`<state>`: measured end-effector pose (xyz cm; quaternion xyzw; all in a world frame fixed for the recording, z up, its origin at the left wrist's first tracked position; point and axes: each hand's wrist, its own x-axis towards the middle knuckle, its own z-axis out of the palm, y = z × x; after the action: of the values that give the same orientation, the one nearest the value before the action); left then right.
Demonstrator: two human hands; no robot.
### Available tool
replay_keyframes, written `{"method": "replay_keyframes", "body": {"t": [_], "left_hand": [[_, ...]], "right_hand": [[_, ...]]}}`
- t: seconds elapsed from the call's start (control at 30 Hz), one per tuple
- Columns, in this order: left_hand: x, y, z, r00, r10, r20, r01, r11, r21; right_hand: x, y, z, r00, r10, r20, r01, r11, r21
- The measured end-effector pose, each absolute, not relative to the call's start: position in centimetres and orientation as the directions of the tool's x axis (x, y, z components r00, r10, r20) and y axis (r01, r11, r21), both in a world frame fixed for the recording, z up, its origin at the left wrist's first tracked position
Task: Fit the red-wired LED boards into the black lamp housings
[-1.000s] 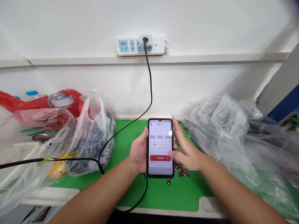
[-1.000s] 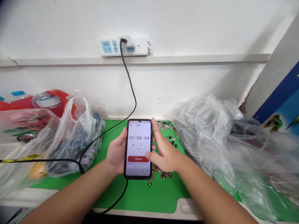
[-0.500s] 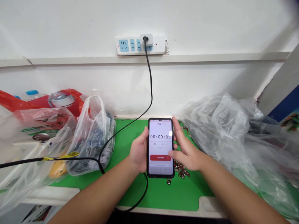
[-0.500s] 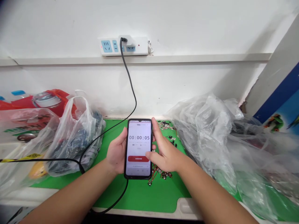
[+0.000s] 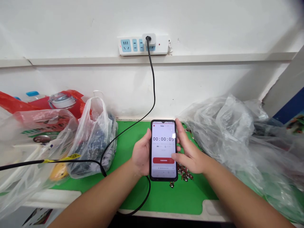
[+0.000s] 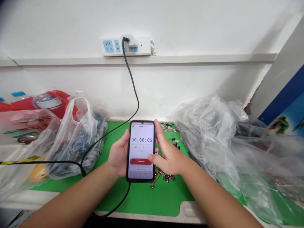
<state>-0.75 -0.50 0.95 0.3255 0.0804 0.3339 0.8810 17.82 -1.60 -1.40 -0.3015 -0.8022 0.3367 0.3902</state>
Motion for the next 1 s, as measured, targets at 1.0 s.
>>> {"method": "replay_keyframes", "body": {"t": [1.0], "left_hand": [[-0.88,-0.43,0.66,0.771,0.633,0.068,-0.539,0.594,0.597]], "right_hand": [[17.78,-1.64,-1.22,-0.51,0.748,0.424,0.248,0.6,-0.761]]}}
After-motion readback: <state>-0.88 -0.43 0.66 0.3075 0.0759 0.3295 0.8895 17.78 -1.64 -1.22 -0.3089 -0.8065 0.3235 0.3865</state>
